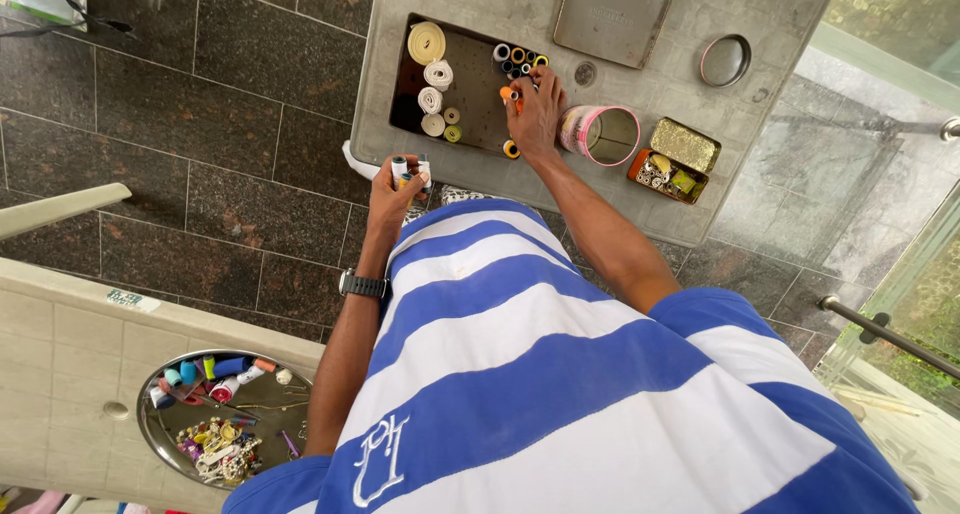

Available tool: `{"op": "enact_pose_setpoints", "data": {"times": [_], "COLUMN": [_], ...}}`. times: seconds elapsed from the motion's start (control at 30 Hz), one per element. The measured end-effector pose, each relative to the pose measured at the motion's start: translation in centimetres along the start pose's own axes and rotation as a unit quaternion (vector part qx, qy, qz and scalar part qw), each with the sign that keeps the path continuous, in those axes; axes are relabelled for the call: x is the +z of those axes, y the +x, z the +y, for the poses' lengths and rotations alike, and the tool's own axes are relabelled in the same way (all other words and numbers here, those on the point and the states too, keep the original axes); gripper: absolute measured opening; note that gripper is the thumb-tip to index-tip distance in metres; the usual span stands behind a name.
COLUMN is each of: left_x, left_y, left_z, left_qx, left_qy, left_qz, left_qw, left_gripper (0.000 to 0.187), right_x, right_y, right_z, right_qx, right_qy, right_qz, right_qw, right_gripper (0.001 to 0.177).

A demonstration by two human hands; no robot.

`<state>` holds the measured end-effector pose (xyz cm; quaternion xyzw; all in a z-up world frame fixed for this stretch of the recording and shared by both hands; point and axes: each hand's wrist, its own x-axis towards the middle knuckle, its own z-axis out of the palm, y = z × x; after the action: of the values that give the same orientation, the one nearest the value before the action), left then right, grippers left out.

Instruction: The person sorts and organizes various sewing items including thread spools, needles, and pins into containers and onto a metal tray.

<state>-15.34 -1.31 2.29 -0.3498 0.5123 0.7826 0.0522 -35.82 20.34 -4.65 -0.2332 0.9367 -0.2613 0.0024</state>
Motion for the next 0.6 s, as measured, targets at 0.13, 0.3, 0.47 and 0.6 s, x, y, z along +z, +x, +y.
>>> {"op": "enact_pose_setpoints", "data": {"times": [0.13, 0.3, 0.47, 0.6], "left_x": [0.1, -0.6, -1.1, -1.2], "left_y": [0.3, 0.7, 1.4, 2.1], "left_z": [0.0, 0.3, 0.7, 1.3], "left_qx": [-0.010, -0.023, -0.015, -0.009], "left_qy": [0.010, 0.034, 0.032, 0.033], "left_qz": [0.004, 0.023, 0.007, -0.001], "left_qw": [1.000, 0.999, 0.999, 0.999], "left_gripper": [0.032, 0.032, 0.033, 0.032], "right_x": [1.4, 1.8, 2.5, 3.1], "right_y": [1.1, 1.7, 2.3, 2.4], "right_z": [0.6, 1.0, 0.8, 1.1], "right_qx": [-0.009, -0.029, -0.012, -0.015], "right_qy": [-0.022, -0.018, -0.028, -0.032], "right_qz": [-0.015, -0.032, -0.038, -0.044], "right_qw": [1.000, 0.999, 0.999, 0.998], "right_gripper": [0.029, 0.026, 0.025, 0.026]}}
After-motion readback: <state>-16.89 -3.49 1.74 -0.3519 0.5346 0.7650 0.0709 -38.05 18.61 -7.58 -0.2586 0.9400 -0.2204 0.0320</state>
